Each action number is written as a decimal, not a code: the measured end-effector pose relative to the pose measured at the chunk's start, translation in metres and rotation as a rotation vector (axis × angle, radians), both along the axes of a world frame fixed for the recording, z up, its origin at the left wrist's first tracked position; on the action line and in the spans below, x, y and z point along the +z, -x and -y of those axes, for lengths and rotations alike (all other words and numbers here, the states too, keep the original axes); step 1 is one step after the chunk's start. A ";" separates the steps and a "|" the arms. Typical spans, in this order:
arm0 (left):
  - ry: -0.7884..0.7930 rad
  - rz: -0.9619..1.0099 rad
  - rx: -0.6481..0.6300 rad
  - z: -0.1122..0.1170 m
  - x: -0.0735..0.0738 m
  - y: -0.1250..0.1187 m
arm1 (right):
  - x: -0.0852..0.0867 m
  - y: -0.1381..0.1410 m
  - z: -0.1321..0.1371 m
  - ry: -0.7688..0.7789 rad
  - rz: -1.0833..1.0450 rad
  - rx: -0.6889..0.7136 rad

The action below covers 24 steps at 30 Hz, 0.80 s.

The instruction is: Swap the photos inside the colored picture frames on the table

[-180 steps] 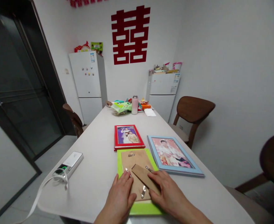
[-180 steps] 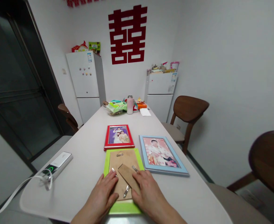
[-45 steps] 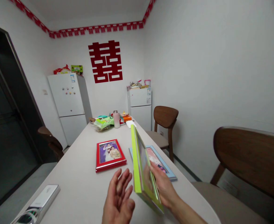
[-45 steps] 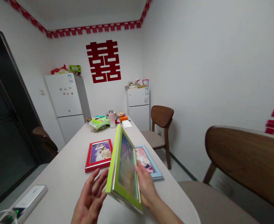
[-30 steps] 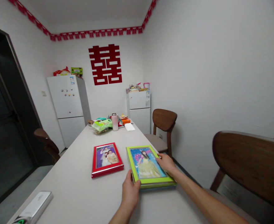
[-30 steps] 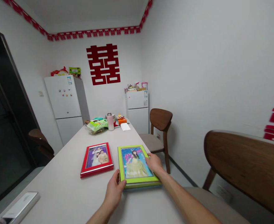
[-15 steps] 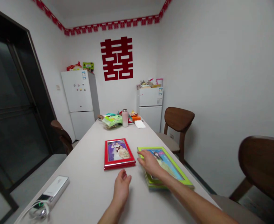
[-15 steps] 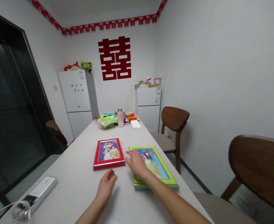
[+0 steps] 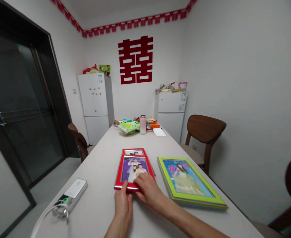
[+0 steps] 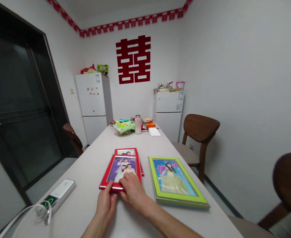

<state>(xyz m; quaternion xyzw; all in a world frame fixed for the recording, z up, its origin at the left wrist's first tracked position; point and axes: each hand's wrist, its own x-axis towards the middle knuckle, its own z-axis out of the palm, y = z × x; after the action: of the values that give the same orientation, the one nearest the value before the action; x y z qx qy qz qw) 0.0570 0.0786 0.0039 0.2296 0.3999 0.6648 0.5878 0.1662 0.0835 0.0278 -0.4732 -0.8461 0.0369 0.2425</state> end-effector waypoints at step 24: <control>-1.266 -1.698 -0.097 0.111 -0.024 0.008 | -0.015 -0.040 0.079 0.695 -1.131 -0.119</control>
<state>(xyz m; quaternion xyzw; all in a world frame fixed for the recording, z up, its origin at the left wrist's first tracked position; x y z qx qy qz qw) 0.0493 -0.0324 -0.0201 0.8988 0.2508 0.3494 -0.0852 0.2058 0.0040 0.0132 -0.4774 -0.5002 0.5364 0.4839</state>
